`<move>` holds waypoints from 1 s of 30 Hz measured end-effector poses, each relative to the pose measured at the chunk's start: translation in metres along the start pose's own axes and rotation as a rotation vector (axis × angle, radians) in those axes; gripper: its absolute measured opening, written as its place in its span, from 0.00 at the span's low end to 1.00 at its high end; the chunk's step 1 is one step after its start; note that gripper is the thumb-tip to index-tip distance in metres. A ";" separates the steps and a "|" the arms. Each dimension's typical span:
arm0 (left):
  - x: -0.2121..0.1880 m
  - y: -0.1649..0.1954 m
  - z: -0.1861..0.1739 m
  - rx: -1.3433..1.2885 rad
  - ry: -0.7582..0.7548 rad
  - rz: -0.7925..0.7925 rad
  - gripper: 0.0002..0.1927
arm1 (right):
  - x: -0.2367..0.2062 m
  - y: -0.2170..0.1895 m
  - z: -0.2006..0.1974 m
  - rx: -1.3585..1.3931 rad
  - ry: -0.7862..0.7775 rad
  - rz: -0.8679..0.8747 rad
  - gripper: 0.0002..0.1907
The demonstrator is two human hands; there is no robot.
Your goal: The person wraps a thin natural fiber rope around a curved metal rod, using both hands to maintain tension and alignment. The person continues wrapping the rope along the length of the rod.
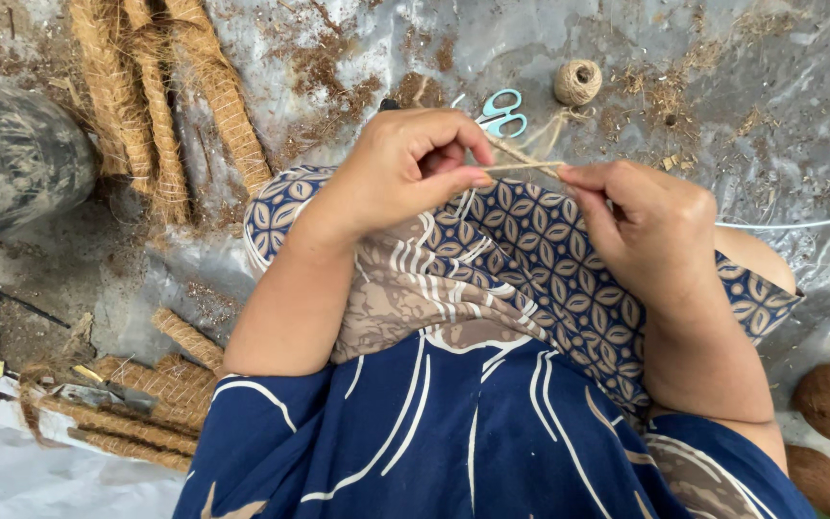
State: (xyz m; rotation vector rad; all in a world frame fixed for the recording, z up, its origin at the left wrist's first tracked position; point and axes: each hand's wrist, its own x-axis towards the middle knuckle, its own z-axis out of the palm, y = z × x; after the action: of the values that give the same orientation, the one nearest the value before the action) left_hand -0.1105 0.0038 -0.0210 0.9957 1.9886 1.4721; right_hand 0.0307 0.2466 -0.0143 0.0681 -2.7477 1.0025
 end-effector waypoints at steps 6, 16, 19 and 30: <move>0.000 -0.020 -0.021 0.433 0.096 0.127 0.05 | -0.001 -0.004 -0.006 -0.030 -0.065 -0.031 0.05; 0.042 -0.095 0.003 -0.382 0.140 0.050 0.06 | -0.011 0.001 -0.013 0.139 -0.071 0.035 0.07; 0.058 -0.098 0.028 -0.404 -0.005 -0.131 0.07 | -0.015 0.006 -0.012 0.208 0.014 0.063 0.04; 0.031 -0.031 0.084 -0.207 -0.005 0.353 0.12 | -0.013 0.020 0.010 0.248 0.120 0.028 0.02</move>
State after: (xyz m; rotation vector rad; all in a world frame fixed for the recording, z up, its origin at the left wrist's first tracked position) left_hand -0.0773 0.0735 -0.0752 1.3019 1.6723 1.8137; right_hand 0.0396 0.2549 -0.0372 0.0073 -2.5114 1.3051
